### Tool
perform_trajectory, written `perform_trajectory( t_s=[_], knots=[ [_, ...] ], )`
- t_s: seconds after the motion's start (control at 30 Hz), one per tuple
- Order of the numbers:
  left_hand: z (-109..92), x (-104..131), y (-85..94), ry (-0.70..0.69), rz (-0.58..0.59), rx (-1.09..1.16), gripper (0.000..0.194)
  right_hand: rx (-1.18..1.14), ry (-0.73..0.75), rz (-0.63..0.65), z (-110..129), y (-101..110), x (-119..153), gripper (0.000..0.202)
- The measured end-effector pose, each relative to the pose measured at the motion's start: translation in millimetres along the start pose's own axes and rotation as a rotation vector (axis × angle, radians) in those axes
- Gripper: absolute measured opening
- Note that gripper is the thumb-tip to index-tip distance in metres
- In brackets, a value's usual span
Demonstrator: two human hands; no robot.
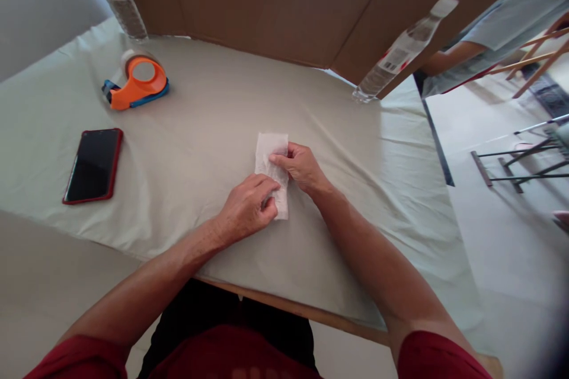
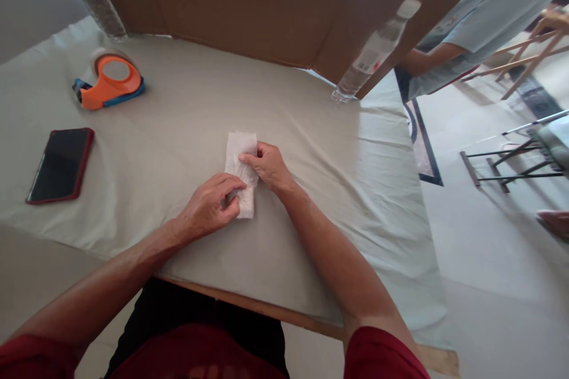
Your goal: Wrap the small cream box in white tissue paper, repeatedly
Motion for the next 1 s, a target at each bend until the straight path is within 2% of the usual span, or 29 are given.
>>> perform_trajectory(
  t_s=[0.13, 0.33, 0.43, 0.53, 0.63, 0.73, 0.8, 0.87, 1.0],
  knots=[
    [3.6, -0.4, -2.0, 0.040, 0.048, -0.025, 0.026, 0.040, 0.165, -0.075, 12.2, -4.7, 16.4, 0.026],
    [1.8, 0.4, -0.8, 0.061, 0.044, -0.064, 0.024, -0.024, 0.168, -0.033, 22.3, -13.0, 41.8, 0.031],
    [2.7, 3.0, 4.1, 0.162, -0.006, -0.130, 0.025, -0.026, 0.179, -0.004, 25.4, -15.9, 49.4, 0.030],
    [7.9, 6.9, 10.6, 0.257, -0.087, -0.160, 0.033, 0.024, 0.201, 0.033, 28.0, -18.1, 57.4, 0.029],
    [14.1, 7.9, 11.4, 0.228, -0.138, -0.111, 0.046, 0.076, 0.242, 0.073, 28.4, -19.6, 67.3, 0.028],
    [22.1, 7.1, 7.4, 0.205, -0.128, -0.034, 0.062, 0.113, 0.290, 0.086, 26.1, -21.0, 79.1, 0.025],
    [24.3, 6.3, 4.8, 0.194, -0.099, 0.009, 0.065, 0.140, 0.330, 0.084, 24.2, -22.8, 87.5, 0.020],
    [23.3, 5.4, 3.3, 0.181, -0.062, 0.053, 0.056, 0.157, 0.380, 0.082, 22.6, -24.9, 95.9, 0.014],
    [19.7, 3.9, 4.9, 0.144, 0.006, 0.091, 0.021, 0.172, 0.451, 0.097, 18.0, -26.7, 109.6, 0.012]
  ],
)
Point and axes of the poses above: each hand's wrist, its own x-axis away from the middle knuckle, its own y-axis out of the back of the hand, z = x × y, the point moved 6 cm from there along -x, towards the middle knuckle, and after that the axes turned 14 degrees about -x, right-handed, at the moved point
